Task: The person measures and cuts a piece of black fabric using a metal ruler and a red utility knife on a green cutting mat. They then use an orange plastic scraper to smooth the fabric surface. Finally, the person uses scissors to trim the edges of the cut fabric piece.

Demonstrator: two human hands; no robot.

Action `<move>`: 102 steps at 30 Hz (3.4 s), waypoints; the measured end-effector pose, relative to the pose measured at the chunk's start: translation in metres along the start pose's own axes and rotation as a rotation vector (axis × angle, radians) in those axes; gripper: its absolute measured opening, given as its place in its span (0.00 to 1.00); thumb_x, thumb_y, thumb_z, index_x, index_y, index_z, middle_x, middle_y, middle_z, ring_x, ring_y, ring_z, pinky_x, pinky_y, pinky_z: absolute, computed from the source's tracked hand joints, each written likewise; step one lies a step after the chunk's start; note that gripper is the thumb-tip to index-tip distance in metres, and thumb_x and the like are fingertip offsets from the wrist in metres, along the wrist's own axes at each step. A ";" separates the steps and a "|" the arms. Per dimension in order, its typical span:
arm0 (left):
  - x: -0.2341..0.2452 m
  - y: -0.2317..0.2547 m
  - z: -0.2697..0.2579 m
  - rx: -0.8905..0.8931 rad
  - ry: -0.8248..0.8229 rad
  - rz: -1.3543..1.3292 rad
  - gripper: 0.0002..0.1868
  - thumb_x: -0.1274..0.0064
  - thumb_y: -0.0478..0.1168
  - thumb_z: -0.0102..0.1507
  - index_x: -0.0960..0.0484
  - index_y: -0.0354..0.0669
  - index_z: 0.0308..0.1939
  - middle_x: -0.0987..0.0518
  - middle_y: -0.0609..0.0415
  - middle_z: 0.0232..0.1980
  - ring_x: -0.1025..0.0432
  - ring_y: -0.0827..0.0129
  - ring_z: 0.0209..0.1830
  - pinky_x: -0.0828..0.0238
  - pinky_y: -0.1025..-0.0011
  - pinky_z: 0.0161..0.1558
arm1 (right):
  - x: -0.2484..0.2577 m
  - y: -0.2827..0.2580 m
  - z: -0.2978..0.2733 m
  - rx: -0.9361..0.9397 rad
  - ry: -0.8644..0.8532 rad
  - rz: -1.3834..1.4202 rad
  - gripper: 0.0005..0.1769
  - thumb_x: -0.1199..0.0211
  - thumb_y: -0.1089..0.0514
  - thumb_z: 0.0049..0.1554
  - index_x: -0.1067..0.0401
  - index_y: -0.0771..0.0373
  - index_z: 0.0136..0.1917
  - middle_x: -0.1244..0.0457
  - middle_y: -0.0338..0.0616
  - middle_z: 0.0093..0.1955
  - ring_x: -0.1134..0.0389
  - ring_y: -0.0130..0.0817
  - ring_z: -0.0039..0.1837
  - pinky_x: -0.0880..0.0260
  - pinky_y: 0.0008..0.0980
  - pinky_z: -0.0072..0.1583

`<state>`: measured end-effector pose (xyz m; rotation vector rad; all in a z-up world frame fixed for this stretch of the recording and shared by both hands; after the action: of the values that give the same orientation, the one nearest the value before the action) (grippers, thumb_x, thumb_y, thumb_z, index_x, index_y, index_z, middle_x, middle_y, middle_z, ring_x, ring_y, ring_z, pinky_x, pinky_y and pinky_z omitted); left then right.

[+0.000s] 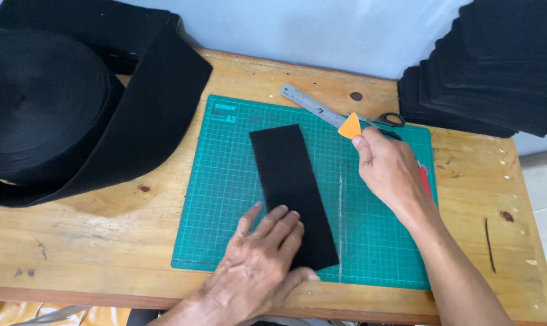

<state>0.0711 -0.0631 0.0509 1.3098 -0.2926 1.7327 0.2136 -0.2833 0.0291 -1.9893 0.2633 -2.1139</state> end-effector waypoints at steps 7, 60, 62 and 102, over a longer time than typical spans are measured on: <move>0.048 -0.041 0.073 0.153 0.198 -0.350 0.31 0.51 0.54 0.68 0.30 0.33 0.66 0.20 0.42 0.57 0.23 0.52 0.56 0.28 0.58 0.53 | 0.065 -0.069 -0.056 0.510 -0.034 0.227 0.17 0.46 0.55 0.68 0.38 0.59 0.36 0.45 0.39 0.31 0.46 0.35 0.32 0.47 0.37 0.37; -0.008 -0.110 0.117 0.296 -0.514 -0.098 0.40 0.24 0.58 0.48 0.23 0.51 0.59 0.25 0.47 0.65 0.32 0.49 0.67 0.44 0.46 0.69 | 0.019 0.072 0.023 0.041 0.072 -0.084 0.25 0.47 0.52 0.68 0.33 0.60 0.75 0.39 0.56 0.58 0.37 0.61 0.59 0.35 0.56 0.59; -0.017 -0.097 0.114 0.196 -0.569 -0.090 0.40 0.22 0.56 0.47 0.21 0.50 0.59 0.25 0.49 0.64 0.34 0.51 0.67 0.44 0.49 0.68 | 0.017 0.070 0.024 -0.041 -0.053 -0.109 0.25 0.46 0.51 0.66 0.30 0.60 0.73 0.40 0.59 0.64 0.39 0.65 0.64 0.37 0.58 0.63; -0.060 -0.124 0.101 0.555 -0.570 -1.127 0.18 0.47 0.51 0.67 0.14 0.38 0.40 0.25 0.56 0.26 0.31 0.74 0.23 0.34 0.81 0.25 | 0.007 -0.036 -0.025 0.325 -0.072 1.151 0.26 0.35 0.74 0.54 0.41 0.67 0.62 0.29 0.51 0.45 0.28 0.37 0.54 0.26 0.40 0.60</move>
<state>0.2319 -0.0910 0.0010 1.8302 0.5784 0.4619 0.1865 -0.2518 0.0447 -1.2072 0.7621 -1.2205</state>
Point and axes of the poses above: each hand's wrist, its own z-axis towards the middle knuckle, its own x-axis out of the back of the hand, y = z × x, the point moved 8 cm from there along z, towards the middle knuckle
